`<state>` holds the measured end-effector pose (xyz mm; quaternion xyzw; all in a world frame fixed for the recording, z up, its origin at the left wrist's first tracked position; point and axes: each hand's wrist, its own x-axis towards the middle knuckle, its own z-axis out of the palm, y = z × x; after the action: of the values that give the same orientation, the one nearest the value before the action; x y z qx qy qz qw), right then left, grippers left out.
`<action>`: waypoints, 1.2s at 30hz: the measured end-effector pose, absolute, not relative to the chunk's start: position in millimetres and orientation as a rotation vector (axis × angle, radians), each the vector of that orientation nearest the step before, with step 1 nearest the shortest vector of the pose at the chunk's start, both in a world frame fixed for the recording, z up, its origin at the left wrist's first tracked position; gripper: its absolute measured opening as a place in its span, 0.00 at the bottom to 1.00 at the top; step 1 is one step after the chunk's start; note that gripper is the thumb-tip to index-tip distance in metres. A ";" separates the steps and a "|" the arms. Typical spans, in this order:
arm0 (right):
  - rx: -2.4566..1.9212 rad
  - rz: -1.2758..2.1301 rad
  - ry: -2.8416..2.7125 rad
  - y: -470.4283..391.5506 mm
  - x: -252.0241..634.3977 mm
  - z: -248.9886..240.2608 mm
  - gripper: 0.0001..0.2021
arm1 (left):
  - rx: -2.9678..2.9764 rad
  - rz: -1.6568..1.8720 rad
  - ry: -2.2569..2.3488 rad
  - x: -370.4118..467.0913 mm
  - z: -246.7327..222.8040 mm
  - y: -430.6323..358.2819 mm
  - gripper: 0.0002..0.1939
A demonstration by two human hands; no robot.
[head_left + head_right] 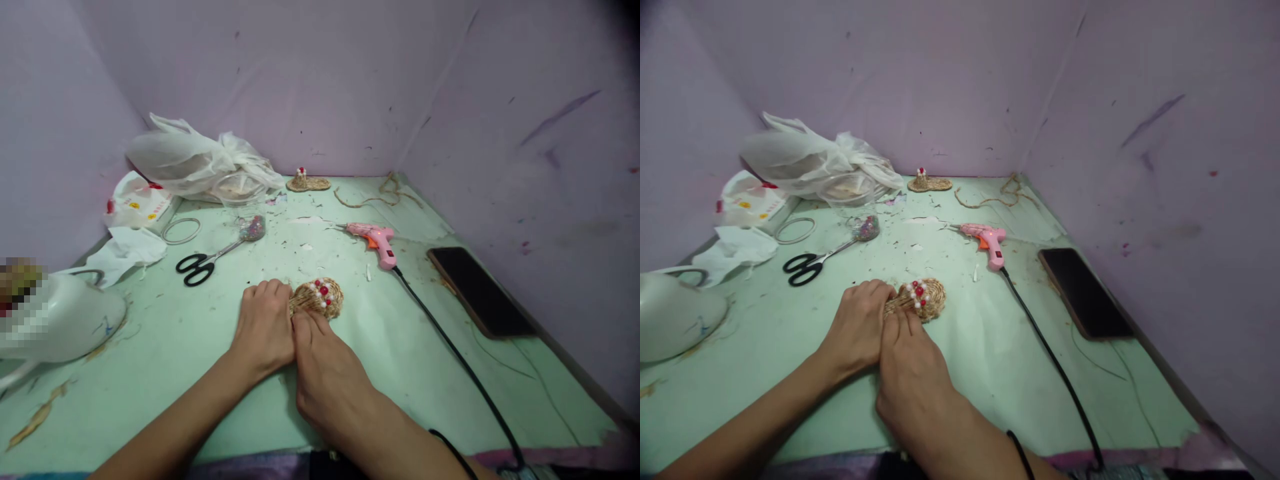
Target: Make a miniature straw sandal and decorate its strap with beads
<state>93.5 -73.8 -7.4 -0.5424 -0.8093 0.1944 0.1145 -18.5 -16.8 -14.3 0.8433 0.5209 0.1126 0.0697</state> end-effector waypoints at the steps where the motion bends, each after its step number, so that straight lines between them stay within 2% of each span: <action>1: -1.590 0.562 -2.364 -74.3 93.6 -7.6 0.28 | 2.539 0.342 1.568 -18.4 -14.6 -16.6 0.09; 23: -1.522 0.522 -2.368 -77.8 96.4 -8.9 0.31 | 2.534 0.346 1.589 -18.0 -12.8 -18.9 0.09; 26: -1.297 0.496 -2.258 -86.1 114.4 -8.0 0.25 | 2.504 0.350 1.623 -17.1 -14.1 -21.4 0.11; 30: -1.234 0.416 -1.823 -77.0 155.1 1.3 0.10 | 2.489 0.418 1.634 -15.2 -16.9 -24.3 0.16; 32: -1.351 0.516 -1.711 -59.8 172.4 5.7 0.06 | 2.485 0.444 1.639 -14.6 -17.7 -24.9 0.16; 36: -1.287 1.076 -1.587 -26.9 182.9 6.1 0.13 | 2.471 0.442 1.663 -13.6 -16.9 -24.7 0.16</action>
<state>182.9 -26.9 6.1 -0.5098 -0.6285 0.4262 0.4042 -13.6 -24.7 -16.9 0.8188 0.5512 0.1466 0.0653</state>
